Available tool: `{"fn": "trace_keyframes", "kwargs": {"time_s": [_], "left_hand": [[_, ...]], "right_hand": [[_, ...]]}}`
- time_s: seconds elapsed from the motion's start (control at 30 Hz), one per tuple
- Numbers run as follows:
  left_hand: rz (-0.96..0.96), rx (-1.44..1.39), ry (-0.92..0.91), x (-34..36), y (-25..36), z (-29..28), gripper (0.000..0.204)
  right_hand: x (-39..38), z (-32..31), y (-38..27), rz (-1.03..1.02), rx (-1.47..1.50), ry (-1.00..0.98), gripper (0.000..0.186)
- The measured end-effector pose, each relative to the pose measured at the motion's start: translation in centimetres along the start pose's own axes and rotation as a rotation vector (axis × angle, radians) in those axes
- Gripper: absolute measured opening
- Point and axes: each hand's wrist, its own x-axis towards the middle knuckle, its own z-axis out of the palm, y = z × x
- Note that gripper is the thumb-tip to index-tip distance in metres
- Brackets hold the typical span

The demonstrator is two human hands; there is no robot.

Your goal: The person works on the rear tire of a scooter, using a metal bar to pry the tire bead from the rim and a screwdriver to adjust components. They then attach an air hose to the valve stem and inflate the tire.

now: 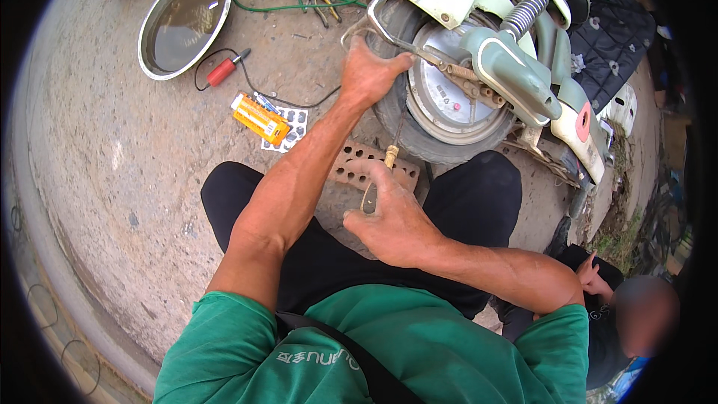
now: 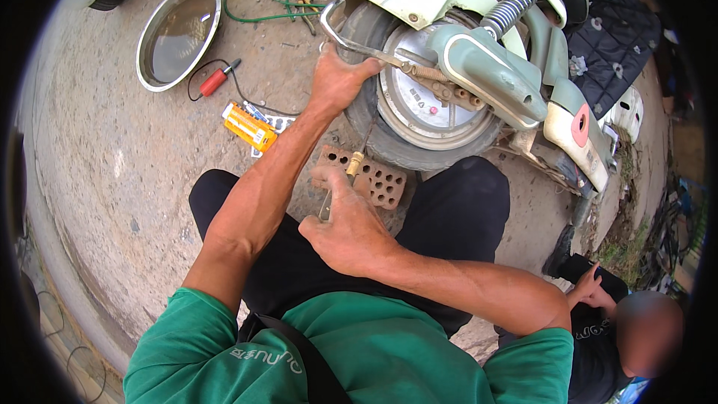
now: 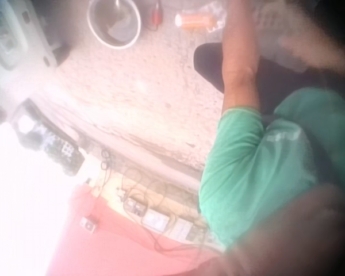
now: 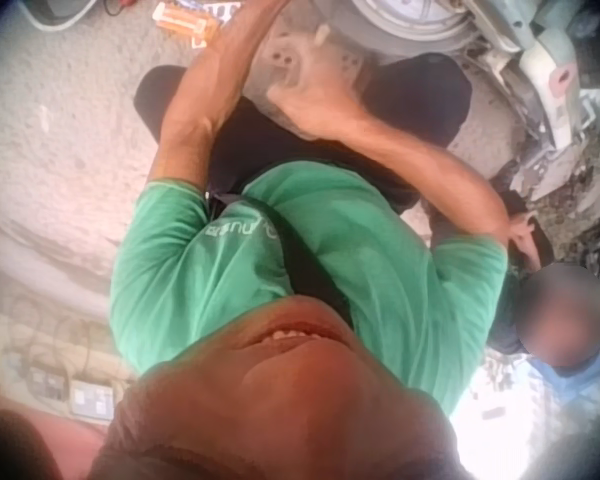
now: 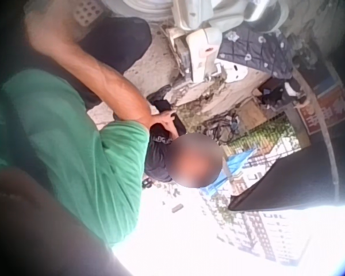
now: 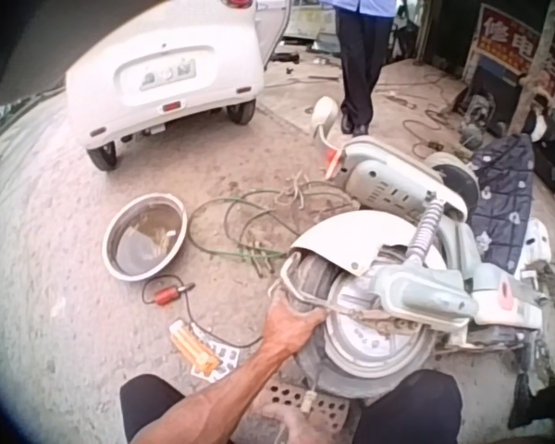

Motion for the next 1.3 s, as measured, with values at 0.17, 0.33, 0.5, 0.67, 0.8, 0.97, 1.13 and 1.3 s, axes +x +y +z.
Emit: {"fn": "trace_keyframes", "kwargs": {"time_s": [0.17, 0.33, 0.5, 0.67, 0.8, 0.97, 1.13, 1.3], "left_hand": [[-0.022, -0.033, -0.012, -0.1, 0.1, 0.1, 0.095], [-0.018, -0.015, 0.0, -0.2, 0.4, -0.1, 0.092], [-0.019, -0.07, 0.007, -0.5, 0.9, 0.0, 0.09], [-0.008, -0.108, 0.029, -0.6, 0.8, 0.2, 0.088], [-0.092, -0.074, 0.05, -1.4, 2.2, 0.2, 0.083], [-0.316, 0.041, 0.102, -4.2, 4.0, 1.5, 0.097], [-0.264, 0.099, 0.197, -4.9, 4.1, 2.6, 0.098], [-0.219, 0.151, 0.264, -5.6, 3.8, 2.6, 0.086]], "right_hand": [[0.3, 1.3, 1.0, -0.063, -0.124, 0.05, 0.068], [0.3, 1.0, 1.5, -0.052, -0.101, 0.029, 0.068], [0.3, 1.5, 2.1, -0.048, -0.058, 0.055, 0.067], [0.5, 1.9, 3.2, -0.136, -0.071, 0.091, 0.067], [0.4, 1.1, 2.5, -0.086, -0.001, 0.012, 0.06], [0.2, 0.5, 3.7, -0.17, 0.005, -0.026, 0.052], [0.0, -0.3, 4.8, -0.229, -0.118, -0.039, 0.067], [-0.4, -3.5, 4.2, -0.212, -0.303, -0.205, 0.072]]}}
